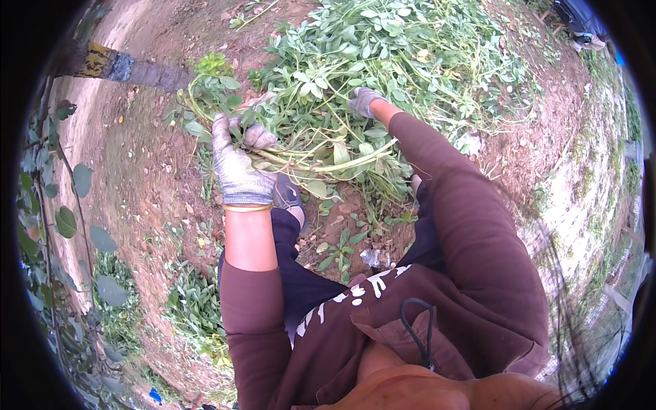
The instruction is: The person sits on the ground and repeatedly picks up leafy green plants, separates them by hand, and places them into a growing pile. The person handles the plants one at a time, sorting and stacking them throughout the clip.
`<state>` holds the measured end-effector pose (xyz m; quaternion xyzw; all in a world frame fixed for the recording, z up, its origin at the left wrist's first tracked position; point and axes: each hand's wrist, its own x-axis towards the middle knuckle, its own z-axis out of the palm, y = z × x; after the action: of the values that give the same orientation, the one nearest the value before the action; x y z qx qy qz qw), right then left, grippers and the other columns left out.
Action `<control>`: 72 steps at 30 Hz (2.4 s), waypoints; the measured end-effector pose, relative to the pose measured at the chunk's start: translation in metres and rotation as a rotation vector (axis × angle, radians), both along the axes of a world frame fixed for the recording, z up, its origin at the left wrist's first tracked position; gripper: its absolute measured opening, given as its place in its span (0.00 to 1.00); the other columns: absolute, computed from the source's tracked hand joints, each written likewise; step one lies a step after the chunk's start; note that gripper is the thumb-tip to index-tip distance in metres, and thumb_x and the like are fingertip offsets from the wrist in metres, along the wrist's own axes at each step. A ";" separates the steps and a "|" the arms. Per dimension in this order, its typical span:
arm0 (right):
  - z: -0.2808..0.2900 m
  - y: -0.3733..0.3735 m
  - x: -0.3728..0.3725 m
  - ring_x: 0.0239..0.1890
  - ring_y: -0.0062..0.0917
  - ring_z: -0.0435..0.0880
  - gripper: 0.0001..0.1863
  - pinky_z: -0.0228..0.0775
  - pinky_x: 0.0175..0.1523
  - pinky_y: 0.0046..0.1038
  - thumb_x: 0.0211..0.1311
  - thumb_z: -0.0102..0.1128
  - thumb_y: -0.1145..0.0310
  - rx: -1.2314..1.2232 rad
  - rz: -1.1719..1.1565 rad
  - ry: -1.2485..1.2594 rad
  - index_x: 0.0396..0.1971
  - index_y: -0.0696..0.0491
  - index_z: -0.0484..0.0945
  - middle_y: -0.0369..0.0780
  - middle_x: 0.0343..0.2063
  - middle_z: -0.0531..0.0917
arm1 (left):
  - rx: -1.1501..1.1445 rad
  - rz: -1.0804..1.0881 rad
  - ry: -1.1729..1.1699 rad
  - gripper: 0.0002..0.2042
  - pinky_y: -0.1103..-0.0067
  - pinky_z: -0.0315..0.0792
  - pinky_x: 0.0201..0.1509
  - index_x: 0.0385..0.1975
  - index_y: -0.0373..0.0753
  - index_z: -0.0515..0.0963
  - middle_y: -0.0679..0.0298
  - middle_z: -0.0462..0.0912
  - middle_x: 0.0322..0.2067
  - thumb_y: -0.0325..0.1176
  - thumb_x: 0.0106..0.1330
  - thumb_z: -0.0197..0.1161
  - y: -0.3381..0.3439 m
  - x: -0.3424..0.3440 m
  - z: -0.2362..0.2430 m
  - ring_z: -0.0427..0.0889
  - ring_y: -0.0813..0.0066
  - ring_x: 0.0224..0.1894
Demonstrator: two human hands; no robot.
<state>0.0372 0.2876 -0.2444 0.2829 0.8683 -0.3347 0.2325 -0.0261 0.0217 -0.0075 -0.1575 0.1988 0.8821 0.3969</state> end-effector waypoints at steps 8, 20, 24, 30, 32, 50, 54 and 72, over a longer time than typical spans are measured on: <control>0.141 0.018 -0.037 0.16 0.13 0.67 0.15 0.64 0.22 0.18 0.64 0.51 0.58 -0.666 -0.430 0.764 0.34 0.56 0.77 0.30 0.18 0.73 | -0.028 -0.012 0.079 0.18 0.82 0.59 0.20 0.29 0.36 0.72 0.66 0.74 0.22 0.47 0.67 0.49 -0.003 0.002 -0.008 0.61 0.83 0.16; 0.257 -0.041 -0.015 0.16 0.12 0.68 0.12 0.59 0.19 0.15 0.63 0.53 0.59 -1.124 -0.130 0.590 0.37 0.52 0.78 0.33 0.24 0.78 | -0.513 -0.045 0.293 0.15 0.80 0.78 0.37 0.47 0.39 0.72 0.63 0.79 0.38 0.41 0.65 0.54 0.016 0.024 0.011 0.79 0.75 0.37; 0.255 -0.065 -0.011 0.13 0.10 0.72 0.19 0.61 0.15 0.12 0.61 0.53 0.53 -0.967 0.165 0.514 0.36 0.56 0.78 0.33 0.19 0.78 | -0.503 0.015 0.352 0.16 0.76 0.76 0.46 0.49 0.39 0.70 0.62 0.77 0.41 0.42 0.67 0.51 0.007 0.022 0.004 0.79 0.72 0.40; 0.225 -0.120 -0.006 0.17 0.17 0.74 0.19 0.67 0.23 0.20 0.63 0.50 0.53 -0.887 0.234 0.387 0.30 0.55 0.77 0.35 0.22 0.80 | -0.499 -0.056 0.371 0.18 0.69 0.78 0.42 0.48 0.40 0.70 0.59 0.77 0.41 0.46 0.66 0.49 0.010 0.026 0.006 0.79 0.66 0.39; 0.213 -0.137 -0.013 0.27 0.25 0.75 0.20 0.70 0.36 0.27 0.64 0.49 0.51 -0.647 0.310 0.620 0.29 0.54 0.76 0.37 0.25 0.79 | -0.585 -0.028 0.428 0.17 0.69 0.77 0.43 0.47 0.42 0.72 0.59 0.77 0.42 0.45 0.65 0.51 -0.003 0.011 -0.006 0.79 0.67 0.39; 0.067 0.023 -0.013 0.45 0.34 0.80 0.36 0.73 0.47 0.32 0.47 0.60 0.40 0.474 -0.217 0.181 0.47 0.56 0.74 0.46 0.42 0.80 | -0.484 0.199 0.287 0.09 0.77 0.73 0.24 0.40 0.45 0.74 0.68 0.75 0.25 0.39 0.63 0.55 -0.046 -0.024 -0.013 0.75 0.73 0.25; 0.056 0.039 0.022 0.57 0.36 0.71 0.46 0.63 0.59 0.35 0.40 0.69 0.45 0.305 -0.352 -0.084 0.58 0.54 0.62 0.47 0.55 0.70 | -0.414 0.185 0.241 0.09 0.78 0.75 0.27 0.39 0.44 0.75 0.66 0.77 0.28 0.39 0.63 0.55 -0.053 -0.018 -0.008 0.75 0.74 0.25; 0.000 0.037 0.051 0.32 0.35 0.77 0.25 0.70 0.38 0.35 0.46 0.63 0.57 -0.030 0.441 -0.321 0.40 0.60 0.74 0.46 0.32 0.80 | -0.217 0.050 0.179 0.11 0.79 0.76 0.23 0.39 0.39 0.75 0.61 0.74 0.21 0.39 0.65 0.54 -0.044 -0.026 -0.012 0.77 0.71 0.24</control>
<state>0.0880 0.3249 -0.2439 0.1331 0.8557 -0.2398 0.4388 -0.0519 -0.0223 -0.0195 -0.1252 0.3235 0.8755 0.3363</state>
